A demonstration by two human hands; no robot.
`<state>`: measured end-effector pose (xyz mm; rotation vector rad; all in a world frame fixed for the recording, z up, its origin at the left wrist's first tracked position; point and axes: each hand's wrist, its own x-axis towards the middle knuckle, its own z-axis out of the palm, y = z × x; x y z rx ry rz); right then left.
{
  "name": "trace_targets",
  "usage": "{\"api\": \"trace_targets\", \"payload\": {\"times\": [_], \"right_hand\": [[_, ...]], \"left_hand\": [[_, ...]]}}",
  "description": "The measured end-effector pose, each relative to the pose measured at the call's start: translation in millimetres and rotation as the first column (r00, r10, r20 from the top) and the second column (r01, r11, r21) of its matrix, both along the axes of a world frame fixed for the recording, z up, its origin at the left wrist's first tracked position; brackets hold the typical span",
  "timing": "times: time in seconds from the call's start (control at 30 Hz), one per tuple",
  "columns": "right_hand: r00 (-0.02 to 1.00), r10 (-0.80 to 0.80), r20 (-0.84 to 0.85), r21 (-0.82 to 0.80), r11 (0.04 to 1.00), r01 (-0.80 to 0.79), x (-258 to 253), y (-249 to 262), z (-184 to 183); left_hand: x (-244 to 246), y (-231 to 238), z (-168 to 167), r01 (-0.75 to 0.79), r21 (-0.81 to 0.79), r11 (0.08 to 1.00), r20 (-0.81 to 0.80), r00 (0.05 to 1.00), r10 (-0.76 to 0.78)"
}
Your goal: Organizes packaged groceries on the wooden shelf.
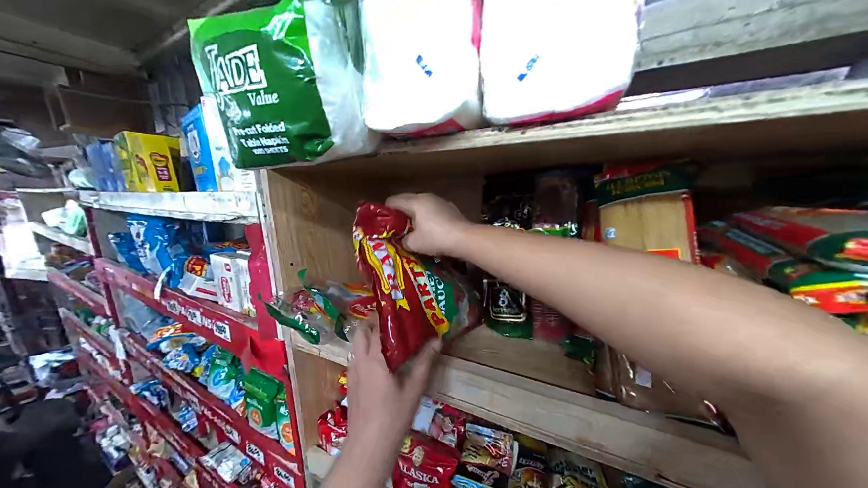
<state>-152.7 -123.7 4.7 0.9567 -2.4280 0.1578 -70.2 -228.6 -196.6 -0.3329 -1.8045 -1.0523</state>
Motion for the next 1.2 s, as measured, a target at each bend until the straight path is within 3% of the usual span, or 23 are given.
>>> {"api": "trace_targets", "payload": {"times": [0.17, 0.23, 0.3, 0.37, 0.43, 0.53, 0.57, 0.67, 0.8, 0.87, 0.93, 1.0, 1.03, 1.1, 1.13, 1.2], "right_hand": [[0.988, -0.049, -0.149, -0.2, 0.98, 0.018, 38, 45, -3], [0.979, -0.021, -0.204, -0.2, 0.98, -0.02, 49, 58, -4], [0.971, -0.011, -0.24, -0.251, 0.967, -0.051, 54, 63, -6], [0.967, -0.033, -0.251, -0.344, 0.937, -0.057, 57, 63, -7], [0.957, -0.036, -0.287, -0.39, 0.917, -0.082, 58, 61, -9], [0.932, 0.015, -0.363, -0.368, 0.916, -0.158, 55, 59, -14], [0.913, 0.042, -0.406, -0.338, 0.921, -0.193, 53, 60, -16], [0.848, 0.147, -0.509, -0.237, 0.923, -0.303, 49, 61, -22], [0.794, 0.243, -0.557, -0.066, 0.94, -0.334, 53, 69, -35], [0.866, 0.174, -0.469, -0.034, 0.976, -0.214, 69, 64, -49], [0.927, 0.075, -0.367, -0.074, 0.991, -0.109, 57, 55, -60], [0.979, -0.063, -0.193, -0.201, 0.979, 0.024, 23, 47, -56], [0.983, -0.157, -0.1, -0.279, 0.952, 0.124, 10, 43, -48], [0.953, -0.3, 0.036, -0.398, 0.871, 0.289, -9, 40, -31], [0.926, -0.365, 0.096, -0.427, 0.825, 0.369, -15, 39, -22], [0.868, -0.464, 0.177, -0.425, 0.759, 0.493, -25, 40, -10]], "left_hand": [[-11, -31, 38, -0.066, -0.241, 0.968, -0.07, 0.996, 0.05], [-18, -40, 49, -0.011, -0.182, 0.983, -0.077, 0.997, -0.003], [-14, -41, 70, 0.16, 0.068, 0.985, 0.052, 0.985, -0.163], [-13, -46, 97, 0.354, 0.409, 0.841, 0.168, 0.877, -0.451], [-15, -46, 109, 0.403, 0.675, 0.618, 0.178, 0.724, -0.667], [-9, -18, 101, 0.377, 0.829, 0.413, 0.207, 0.479, -0.853], [-9, -8, 99, 0.37, 0.862, 0.346, 0.146, 0.473, -0.869], [-30, 3, 90, 0.484, 0.851, 0.201, -0.151, 0.594, -0.79], [-75, -2, 107, 0.63, 0.747, 0.212, -0.401, 0.682, -0.612], [-95, -2, 119, 0.739, 0.646, 0.191, -0.548, 0.623, -0.558], [-128, -4, 130, 0.751, 0.585, 0.306, -0.537, 0.641, -0.548], [-146, -8, 144, 0.525, 0.695, 0.49, -0.234, 0.811, -0.536], [-147, -6, 158, 0.386, 0.754, 0.531, -0.02, 0.822, -0.57], [-151, 0, 181, 0.234, 0.809, 0.539, 0.257, 0.684, -0.683], [-152, 4, 186, 0.224, 0.808, 0.545, 0.308, 0.627, -0.716], [-154, 14, 186, 0.274, 0.748, 0.604, 0.349, 0.611, -0.71]]}}
